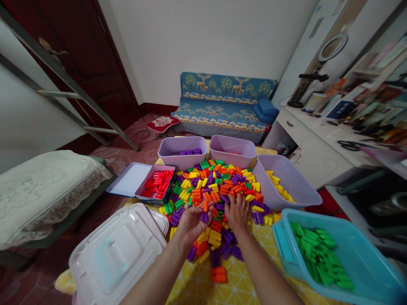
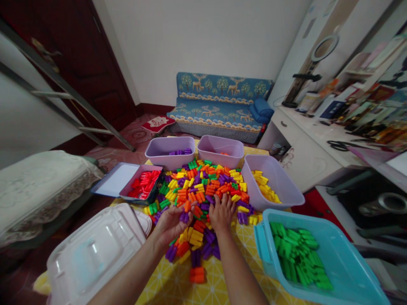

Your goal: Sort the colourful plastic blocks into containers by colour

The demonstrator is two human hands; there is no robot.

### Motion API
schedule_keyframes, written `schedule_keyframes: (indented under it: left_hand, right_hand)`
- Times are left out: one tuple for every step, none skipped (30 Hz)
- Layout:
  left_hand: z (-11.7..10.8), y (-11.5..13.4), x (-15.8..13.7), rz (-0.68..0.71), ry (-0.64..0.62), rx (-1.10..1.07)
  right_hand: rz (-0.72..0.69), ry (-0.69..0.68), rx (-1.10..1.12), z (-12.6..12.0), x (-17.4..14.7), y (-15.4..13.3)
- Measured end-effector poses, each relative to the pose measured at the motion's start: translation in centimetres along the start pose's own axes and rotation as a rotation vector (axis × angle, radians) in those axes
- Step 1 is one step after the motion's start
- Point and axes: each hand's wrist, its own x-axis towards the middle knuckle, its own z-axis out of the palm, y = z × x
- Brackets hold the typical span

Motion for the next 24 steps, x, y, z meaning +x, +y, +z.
schedule_keyframes:
  left_hand:
    - [0.07, 0.1, 0.07, 0.01, 0.013, 0.002]
    - [0.13, 0.22, 0.12, 0.016, 0.036, 0.004]
    - [0.16, 0.34, 0.17, 0.021, 0.062, 0.007]
    - [0.16, 0.46, 0.2, 0.027, 0.077, 0.011]
    - [0.11, 0.55, 0.21, 0.033, 0.077, 0.021]
    - [0.03, 0.61, 0.2, 0.041, 0.065, 0.035]
    - [-0.09, 0.64, 0.19, 0.048, 0.048, 0.055]
    - [-0.22, 0.62, 0.17, 0.054, 0.031, 0.078]
    - [-0.34, 0.56, 0.16, 0.062, 0.017, 0.102]
    - [-0.46, 0.45, 0.15, 0.074, 0.011, 0.121]
    - [-0.55, 0.32, 0.15, 0.088, 0.009, 0.136]
    - [-0.6, 0.18, 0.16, 0.104, 0.007, 0.147]
    - [-0.62, 0.05, 0.17, 0.12, 0.005, 0.157]
    - [-0.61, -0.07, 0.17, 0.133, 0.007, 0.164]
    - [-0.55, -0.14, 0.17, 0.14, 0.013, 0.167]
    - [-0.48, -0.16, 0.17, 0.139, 0.022, 0.167]
    - [-0.39, -0.13, 0.16, 0.129, 0.029, 0.164]
    - [-0.31, -0.05, 0.15, 0.112, 0.033, 0.157]
    - [-0.25, 0.07, 0.14, 0.088, 0.034, 0.148]
    - [-0.23, 0.2, 0.13, 0.066, 0.031, 0.14]
    - [-0.25, 0.32, 0.14, 0.052, 0.029, 0.138]
    - [-0.31, 0.42, 0.15, 0.047, 0.029, 0.143]
    - [-0.41, 0.49, 0.18, 0.052, 0.033, 0.155]
    - [-0.53, 0.52, 0.2, 0.066, 0.042, 0.17]
  right_hand:
    - [0.0, 0.001, -0.003, 0.03, -0.01, 0.01]
    - [0.002, -0.001, -0.005, 0.07, 0.0, 0.01]
    - [0.004, -0.004, -0.008, 0.12, 0.01, 0.01]
    - [0.006, -0.009, -0.01, 0.15, 0.03, 0.01]
    - [0.007, -0.015, -0.012, 0.18, 0.06, 0.01]
    - [0.007, -0.02, -0.014, 0.19, 0.08, 0.0]
    - [0.007, -0.025, -0.015, 0.19, 0.09, 0.0]
    - [0.008, -0.029, -0.016, 0.17, 0.1, 0.0]
    - [0.008, -0.032, -0.016, 0.15, 0.1, 0.0]
    - [0.008, -0.032, -0.015, 0.13, 0.1, 0.0]
    - [0.01, -0.031, -0.014, 0.12, 0.1, 0.0]
    - [0.013, -0.03, -0.013, 0.11, 0.11, -0.01]
    - [0.016, -0.029, -0.012, 0.12, 0.11, -0.02]
    - [0.019, -0.03, -0.011, 0.14, 0.12, -0.03]
    - [0.023, -0.029, -0.009, 0.16, 0.13, -0.04]
    - [0.026, -0.029, -0.007, 0.18, 0.13, -0.05]
    - [0.026, -0.026, -0.006, 0.2, 0.14, -0.06]
    - [0.023, -0.021, -0.006, 0.21, 0.13, -0.06]
    - [0.018, -0.014, -0.007, 0.22, 0.11, -0.06]
    - [0.013, -0.008, -0.009, 0.22, 0.09, -0.05]
    - [0.008, -0.002, -0.011, 0.2, 0.07, -0.05]
    - [0.005, 0.002, -0.012, 0.18, 0.05, -0.05]
    - [0.004, 0.004, -0.013, 0.16, 0.03, -0.04]
    - [0.004, 0.003, -0.014, 0.13, 0.02, -0.05]
